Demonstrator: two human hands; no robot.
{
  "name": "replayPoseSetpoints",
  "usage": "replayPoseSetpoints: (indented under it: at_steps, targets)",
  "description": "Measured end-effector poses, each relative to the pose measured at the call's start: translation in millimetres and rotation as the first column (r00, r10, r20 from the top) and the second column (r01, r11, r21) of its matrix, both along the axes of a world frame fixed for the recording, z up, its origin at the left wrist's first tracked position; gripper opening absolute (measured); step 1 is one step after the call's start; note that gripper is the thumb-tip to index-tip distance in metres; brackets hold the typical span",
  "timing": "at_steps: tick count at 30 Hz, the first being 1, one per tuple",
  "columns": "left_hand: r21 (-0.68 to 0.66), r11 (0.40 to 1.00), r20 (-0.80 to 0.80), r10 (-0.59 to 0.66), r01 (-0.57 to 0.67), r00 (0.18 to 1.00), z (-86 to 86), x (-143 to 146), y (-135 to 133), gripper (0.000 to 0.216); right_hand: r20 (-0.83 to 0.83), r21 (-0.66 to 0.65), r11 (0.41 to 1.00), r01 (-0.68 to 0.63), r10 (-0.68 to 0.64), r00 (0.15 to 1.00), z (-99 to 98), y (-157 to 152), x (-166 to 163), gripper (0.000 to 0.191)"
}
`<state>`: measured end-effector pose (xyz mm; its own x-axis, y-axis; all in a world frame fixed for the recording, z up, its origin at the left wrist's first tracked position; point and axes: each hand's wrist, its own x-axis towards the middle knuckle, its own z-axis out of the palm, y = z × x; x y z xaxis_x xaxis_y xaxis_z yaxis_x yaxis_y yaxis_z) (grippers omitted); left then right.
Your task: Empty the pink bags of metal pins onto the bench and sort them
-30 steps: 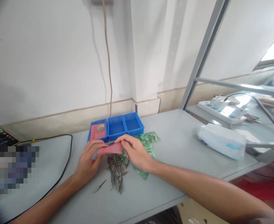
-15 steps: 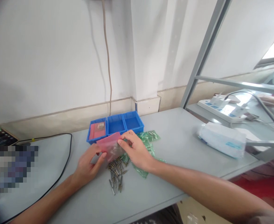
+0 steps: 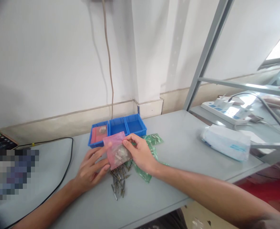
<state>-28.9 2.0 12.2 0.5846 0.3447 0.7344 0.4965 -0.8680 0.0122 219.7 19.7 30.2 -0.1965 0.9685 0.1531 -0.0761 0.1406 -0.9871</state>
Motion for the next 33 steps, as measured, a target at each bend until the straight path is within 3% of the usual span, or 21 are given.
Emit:
replayPoseSetpoints:
  at_steps: [3,9,14,17,22,27,33]
  targets:
    - [-0.068,0.997,-0.034,-0.043,0.041,0.999,0.3,1,0,0.022,0.000,-0.002,1.000,0.004,-0.004,1.000,3.0,-1,1,0.027]
    - [-0.052,0.998,0.054,-0.028,0.031,0.998,-10.9,0,6,0.045,0.036,-0.016,1.000,0.013,-0.012,0.999,8.2,-2,0,0.021]
    - [-0.074,0.994,0.086,0.084,-0.077,0.993,-17.4,-2,5,0.052,0.067,0.001,1.000,-0.027,0.027,0.997,4.2,-4,0,0.048]
    - [-0.078,0.993,0.097,0.093,-0.086,0.991,-16.0,-1,5,0.055,0.071,0.022,0.999,-0.033,0.031,0.997,1.4,-5,-1,0.051]
    - [-0.124,0.990,0.144,0.090,-0.073,0.985,-9.2,1,7,0.045,0.160,0.044,0.997,-0.056,0.049,0.986,1.5,-6,0,0.055]
    - [-0.179,0.983,0.220,0.082,-0.043,0.972,-2.9,0,7,0.035,0.235,0.155,0.984,-0.083,0.045,0.971,5.9,-9,0,0.050]
    - [-0.272,0.960,0.264,0.139,-0.065,0.954,-0.6,3,4,0.022,0.284,0.202,0.967,-0.153,0.092,0.954,9.3,-12,1,0.046]
